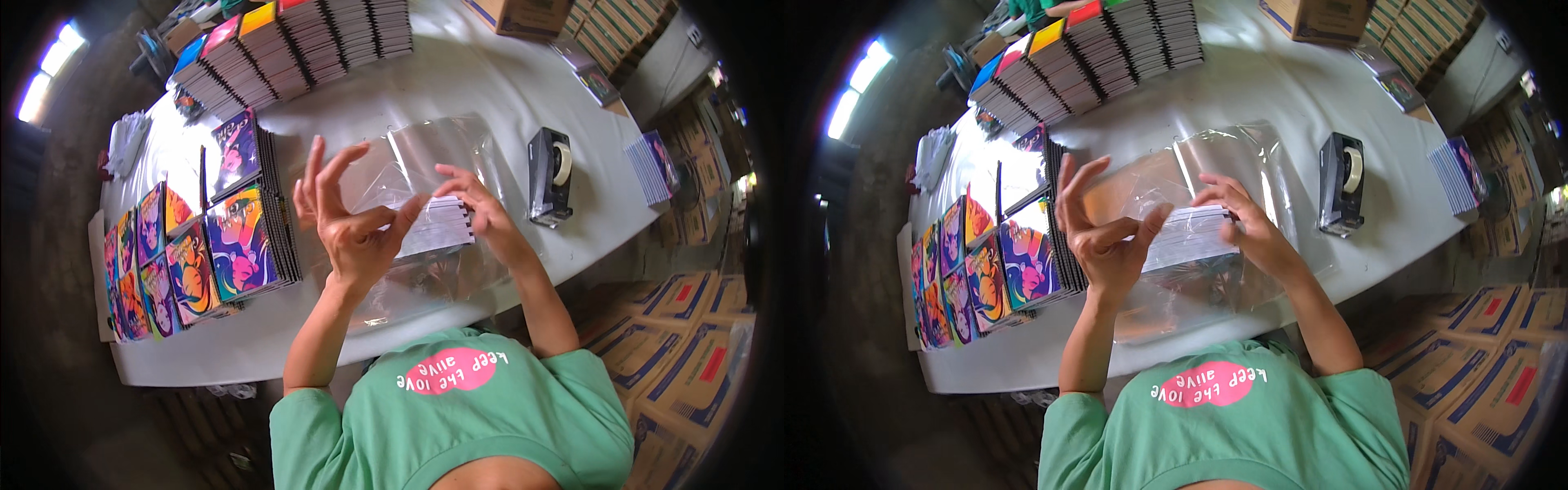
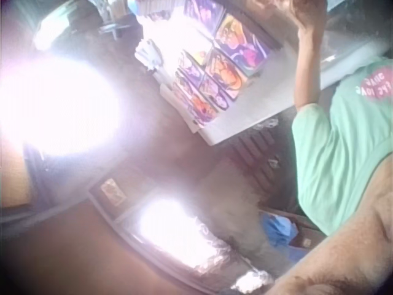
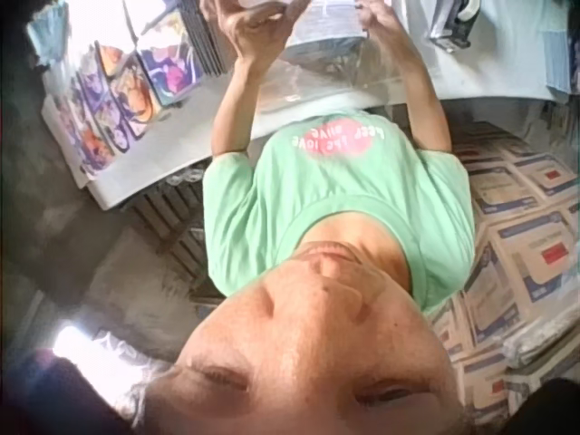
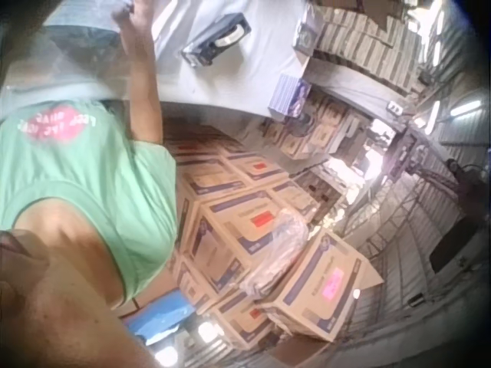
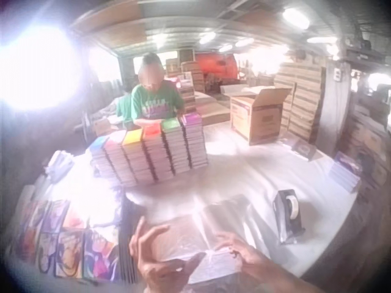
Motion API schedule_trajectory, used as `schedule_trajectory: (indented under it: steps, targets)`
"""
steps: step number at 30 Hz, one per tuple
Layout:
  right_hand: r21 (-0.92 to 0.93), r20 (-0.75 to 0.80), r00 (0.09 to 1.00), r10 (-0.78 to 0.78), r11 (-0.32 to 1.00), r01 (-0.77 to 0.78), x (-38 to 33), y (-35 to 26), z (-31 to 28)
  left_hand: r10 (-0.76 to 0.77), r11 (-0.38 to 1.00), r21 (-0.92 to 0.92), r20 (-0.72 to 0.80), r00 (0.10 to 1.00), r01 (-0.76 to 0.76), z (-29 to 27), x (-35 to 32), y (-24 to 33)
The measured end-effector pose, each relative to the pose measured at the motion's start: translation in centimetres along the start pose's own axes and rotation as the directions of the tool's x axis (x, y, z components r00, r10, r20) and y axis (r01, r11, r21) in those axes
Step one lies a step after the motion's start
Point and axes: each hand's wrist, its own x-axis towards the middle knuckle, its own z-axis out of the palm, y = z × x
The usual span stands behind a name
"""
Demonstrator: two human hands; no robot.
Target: The person places a stack of notebooks into a plastic bag, folds the excess plastic over, and secures it with pieces of tape from a dispenser.
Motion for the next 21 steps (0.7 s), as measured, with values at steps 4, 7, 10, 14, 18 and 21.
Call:
schedule_trajectory:
  steps: [4, 7, 10, 14, 18, 21]
  targets:
    - [-0.512, 0.091, 0.992, -0.09, 0.85, 0.124, -0.9, -0.2, 0.7, -0.134, 0.991, -0.026, 0.042, 0.99, 0.135, -0.8, -0.3, -0.5]
    - [-0.411, 0.004, 1.0, -0.022, 0.911, 0.021, -1.0, 0.4, 0.4, -0.275, 0.956, 0.029, 0.43, 0.86, 0.291, -3.3, -1.0, -0.8]
    - [-0.239, 0.014, 0.997, -0.071, 0.968, 0.072, -0.8, 0.5, 1.1, -0.374, 0.893, -0.042, 0.481, 0.793, 0.447, -2.1, -4.2, -3.3]
    - [-0.326, -0.092, 0.994, 0.057, 0.942, -0.084, -0.1, -0.9, 2.9, -0.392, 0.849, -0.099, 0.538, 0.746, 0.518, -1.0, -2.5, -3.8]
    - [-0.246, -0.108, 0.963, 0.246, 0.932, -0.266, 2.2, -0.1, 2.0, -0.385, 0.792, -0.151, 0.629, 0.676, 0.591, -0.3, -0.3, -4.8]
    - [-0.043, -0.035, 0.907, 0.421, 0.906, -0.422, 3.6, 0.1, 1.1, -0.42, 0.787, -0.167, 0.56, 0.714, 0.594, 0.6, -0.1, -4.9]
